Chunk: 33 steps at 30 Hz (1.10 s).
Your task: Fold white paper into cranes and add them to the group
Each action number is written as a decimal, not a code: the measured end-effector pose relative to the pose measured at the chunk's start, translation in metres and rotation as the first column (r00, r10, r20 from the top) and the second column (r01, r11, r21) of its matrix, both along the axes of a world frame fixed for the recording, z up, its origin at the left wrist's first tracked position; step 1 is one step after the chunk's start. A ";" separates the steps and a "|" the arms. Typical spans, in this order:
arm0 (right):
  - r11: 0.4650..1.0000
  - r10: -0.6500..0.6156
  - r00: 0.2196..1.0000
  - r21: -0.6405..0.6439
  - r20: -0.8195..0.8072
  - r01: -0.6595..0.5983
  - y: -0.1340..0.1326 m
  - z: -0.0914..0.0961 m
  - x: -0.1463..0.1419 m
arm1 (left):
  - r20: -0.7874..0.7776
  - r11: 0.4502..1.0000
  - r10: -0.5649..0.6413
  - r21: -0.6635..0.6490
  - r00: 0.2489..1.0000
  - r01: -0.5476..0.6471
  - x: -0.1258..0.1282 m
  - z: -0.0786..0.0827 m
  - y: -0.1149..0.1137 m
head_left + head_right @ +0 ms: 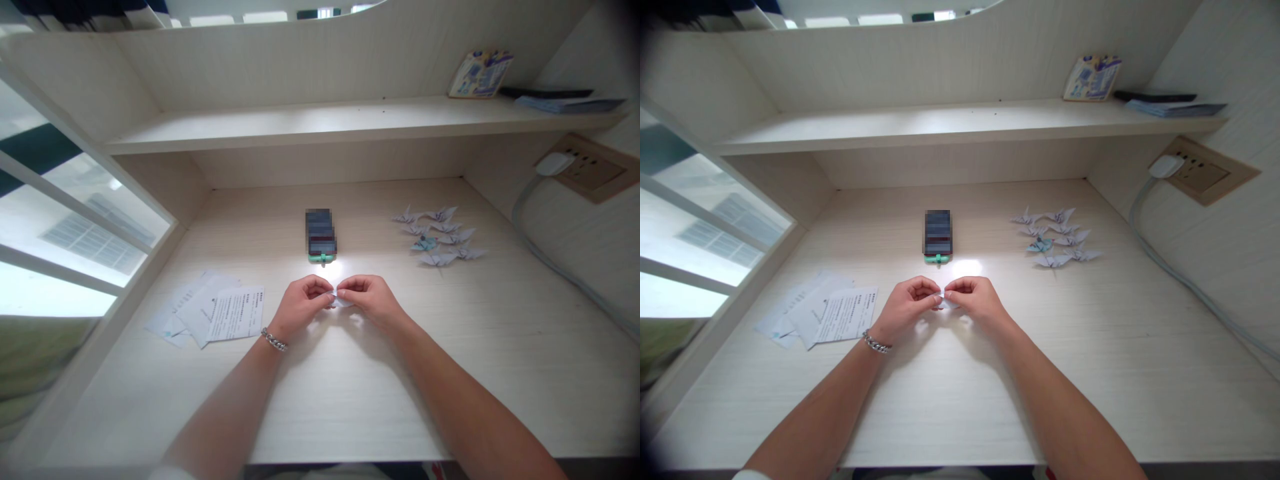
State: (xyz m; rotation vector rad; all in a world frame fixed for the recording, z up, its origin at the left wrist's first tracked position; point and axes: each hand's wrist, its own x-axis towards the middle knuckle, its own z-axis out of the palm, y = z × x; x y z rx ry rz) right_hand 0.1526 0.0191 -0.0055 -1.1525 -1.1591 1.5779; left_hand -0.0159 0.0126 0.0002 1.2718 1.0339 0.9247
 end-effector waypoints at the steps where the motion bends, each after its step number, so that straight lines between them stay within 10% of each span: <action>1: 1.000 -0.005 1.000 0.007 0.017 0.005 0.000 0.000 0.000 | 0.007 1.000 -0.005 -0.005 1.000 0.005 0.000 0.000 0.000; 33: 0.996 0.026 0.994 0.085 0.107 -0.036 0.000 -0.001 0.003 | -0.055 0.998 0.008 0.069 0.998 -0.004 -0.001 0.003 -0.001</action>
